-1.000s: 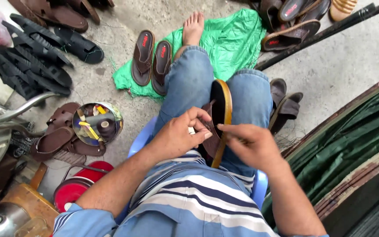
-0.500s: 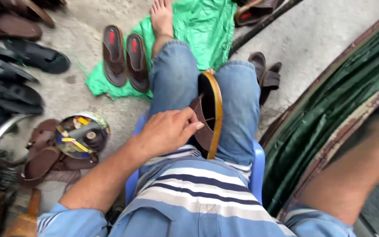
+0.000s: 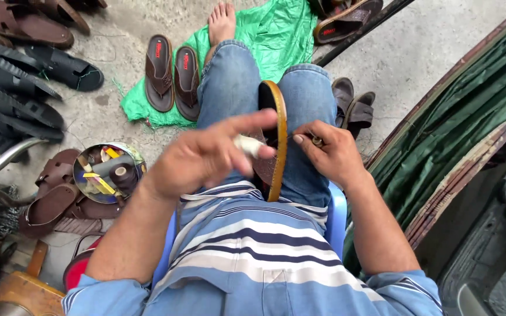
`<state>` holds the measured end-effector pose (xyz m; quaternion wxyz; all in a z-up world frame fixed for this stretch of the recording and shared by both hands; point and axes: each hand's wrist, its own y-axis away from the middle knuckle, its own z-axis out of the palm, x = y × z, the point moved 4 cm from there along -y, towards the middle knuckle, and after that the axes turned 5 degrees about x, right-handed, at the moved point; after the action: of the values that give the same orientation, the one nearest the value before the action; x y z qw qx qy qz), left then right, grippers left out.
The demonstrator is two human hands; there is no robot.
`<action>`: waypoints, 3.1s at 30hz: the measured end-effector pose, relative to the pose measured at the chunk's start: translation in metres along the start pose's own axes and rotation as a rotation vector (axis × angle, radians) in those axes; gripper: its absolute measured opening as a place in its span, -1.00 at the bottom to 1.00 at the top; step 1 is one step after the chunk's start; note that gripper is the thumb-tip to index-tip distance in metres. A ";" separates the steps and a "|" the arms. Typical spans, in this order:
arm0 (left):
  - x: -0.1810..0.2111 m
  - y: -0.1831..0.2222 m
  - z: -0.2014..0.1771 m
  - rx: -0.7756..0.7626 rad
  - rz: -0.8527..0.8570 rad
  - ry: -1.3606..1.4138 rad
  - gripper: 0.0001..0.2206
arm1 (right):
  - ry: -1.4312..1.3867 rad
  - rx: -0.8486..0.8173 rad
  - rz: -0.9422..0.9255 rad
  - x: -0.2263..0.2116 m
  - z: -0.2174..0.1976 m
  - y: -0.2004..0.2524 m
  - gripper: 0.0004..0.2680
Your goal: Hand-stitching the upper part of a leather sandal to its sole using a needle and thread.
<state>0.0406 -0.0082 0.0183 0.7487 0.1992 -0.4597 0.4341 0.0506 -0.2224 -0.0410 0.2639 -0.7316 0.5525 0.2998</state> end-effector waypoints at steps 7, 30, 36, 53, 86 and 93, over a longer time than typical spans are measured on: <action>-0.070 -0.017 -0.024 0.187 -0.428 -1.049 -0.61 | -0.083 -0.049 0.010 0.004 0.001 -0.005 -0.94; 0.022 0.051 -0.089 1.453 0.605 -1.334 -0.67 | 0.204 -0.370 -0.230 -0.018 -0.043 -0.007 -0.73; -0.077 -0.015 -0.005 0.260 0.007 -1.405 -0.70 | 0.304 -0.273 -0.312 -0.014 -0.026 -0.013 -0.78; -0.121 -0.011 0.003 0.655 0.265 -1.264 -0.95 | 0.900 -0.151 -0.333 -0.034 -0.011 -0.004 -0.76; -0.064 -0.050 0.001 -0.124 -0.207 -1.118 -0.58 | 0.534 -0.232 -0.239 -0.008 -0.006 -0.002 -0.74; -0.047 -0.041 -0.017 0.106 -0.269 -0.899 -0.64 | 0.548 -0.283 -0.221 -0.026 -0.054 -0.015 -0.73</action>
<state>0.0737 -0.0407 -0.0267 0.5139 0.4633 -0.6854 0.2269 0.0680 -0.2401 0.0154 0.0318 -0.8700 0.4731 0.1351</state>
